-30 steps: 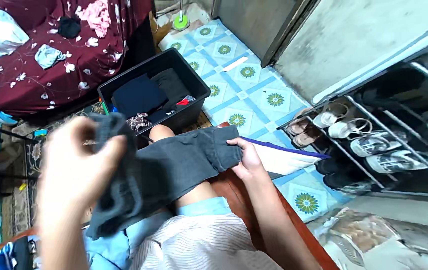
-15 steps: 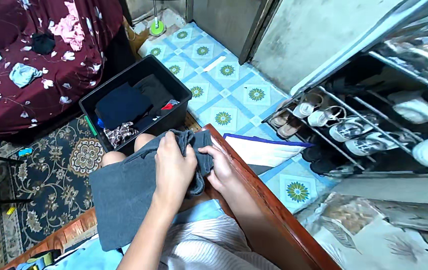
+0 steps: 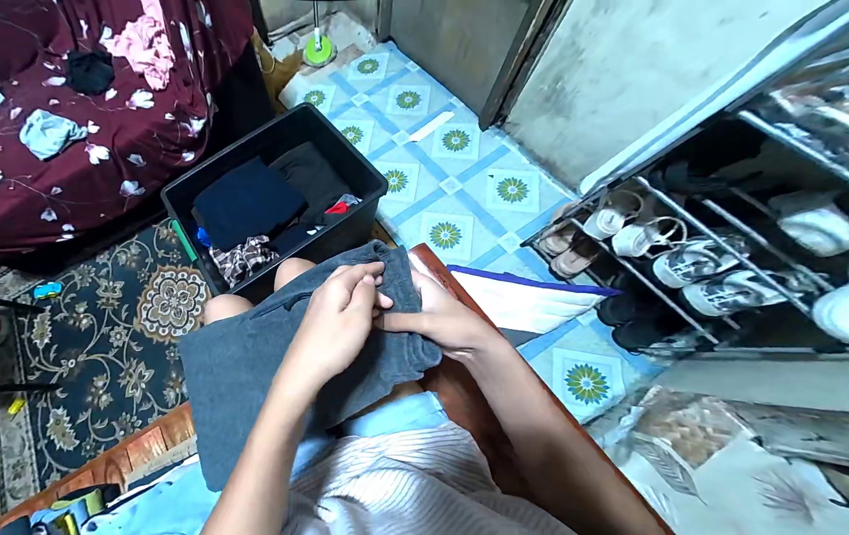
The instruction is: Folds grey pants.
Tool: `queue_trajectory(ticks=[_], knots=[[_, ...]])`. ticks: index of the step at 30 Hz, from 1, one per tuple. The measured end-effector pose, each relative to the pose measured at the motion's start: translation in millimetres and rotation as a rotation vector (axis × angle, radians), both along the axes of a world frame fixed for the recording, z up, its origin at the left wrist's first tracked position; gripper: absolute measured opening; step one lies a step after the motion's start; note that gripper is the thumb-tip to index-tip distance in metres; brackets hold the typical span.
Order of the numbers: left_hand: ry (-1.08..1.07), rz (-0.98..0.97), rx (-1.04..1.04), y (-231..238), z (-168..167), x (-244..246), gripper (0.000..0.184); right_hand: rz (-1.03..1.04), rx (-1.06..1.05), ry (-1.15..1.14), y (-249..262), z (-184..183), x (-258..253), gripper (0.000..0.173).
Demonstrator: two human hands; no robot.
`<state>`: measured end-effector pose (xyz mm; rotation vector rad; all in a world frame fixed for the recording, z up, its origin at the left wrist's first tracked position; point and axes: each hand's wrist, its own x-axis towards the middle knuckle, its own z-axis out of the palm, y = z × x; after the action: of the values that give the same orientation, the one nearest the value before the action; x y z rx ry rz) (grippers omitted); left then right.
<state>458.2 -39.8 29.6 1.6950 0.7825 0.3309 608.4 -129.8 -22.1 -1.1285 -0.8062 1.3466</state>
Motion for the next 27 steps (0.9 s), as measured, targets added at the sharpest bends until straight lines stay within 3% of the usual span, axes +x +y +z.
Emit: queue_trajectory(ticks=[3, 4, 7, 8, 9, 10, 12, 13, 15, 17, 20, 23, 25, 27], knots=[[-0.134, -0.014, 0.297, 27.0, 5.6, -28.9, 0.03, 0.09, -0.058, -0.097, 9.2, 31.8, 0.5, 0.061], [-0.139, 0.008, 0.432, 40.5, 12.3, -39.5, 0.042, 0.14, -0.044, -0.144, 14.1, 45.7, 0.7, 0.064], [-0.106, -0.169, 0.539, 86.1, 48.5, -67.9, 0.12, 0.35, 0.111, -0.334, 38.1, 95.3, -0.9, 0.066], [-0.104, -0.301, 0.521, 98.2, 63.6, -73.5, 0.133, 0.41, 0.208, -0.411, 49.3, 114.0, -4.0, 0.059], [-0.154, -0.416, 0.497, 107.0, 78.4, -77.9, 0.131, 0.458, 0.309, -0.489, 60.5, 135.0, -7.9, 0.055], [-0.247, -0.489, 0.477, 111.6, 94.2, -81.4, 0.11, 0.482, 0.407, -0.588, 71.2, 157.9, -11.2, 0.054], [-0.339, -0.447, 0.488, 112.9, 130.3, -88.8, 0.048, 0.429, 0.507, -0.779, 88.5, 206.1, -17.8, 0.043], [-0.344, -0.396, 0.507, 115.7, 149.2, -92.4, 0.034, 0.379, 0.505, -0.851, 93.8, 229.6, -20.4, 0.039], [-0.345, -0.274, 0.563, 124.9, 184.6, -99.2, 0.026, 0.25, 0.496, -0.971, 99.6, 267.6, -24.6, 0.029], [-0.384, -0.195, 0.603, 128.3, 214.0, -105.8, 0.024, 0.068, 0.536, -1.053, 99.3, 291.9, -29.0, 0.006], [-0.53, -0.057, 0.601, 119.8, 229.4, -113.1, 0.024, -0.041, 0.584, -1.148, 93.2, 309.0, -28.2, 0.022], [-0.58, 0.026, 0.578, 109.9, 217.2, -118.3, 0.035, -0.013, 0.522, -1.226, 95.9, 311.1, -31.9, 0.059], [-0.577, 0.017, 0.554, 101.2, 212.9, -122.1, 0.035, 0.03, 0.554, -1.147, 95.6, 312.1, -31.6, 0.059], [-0.581, 0.002, 0.52, 85.3, 219.1, -128.2, 0.026, 0.035, 0.614, -1.016, 85.6, 316.6, -32.4, 0.038]])
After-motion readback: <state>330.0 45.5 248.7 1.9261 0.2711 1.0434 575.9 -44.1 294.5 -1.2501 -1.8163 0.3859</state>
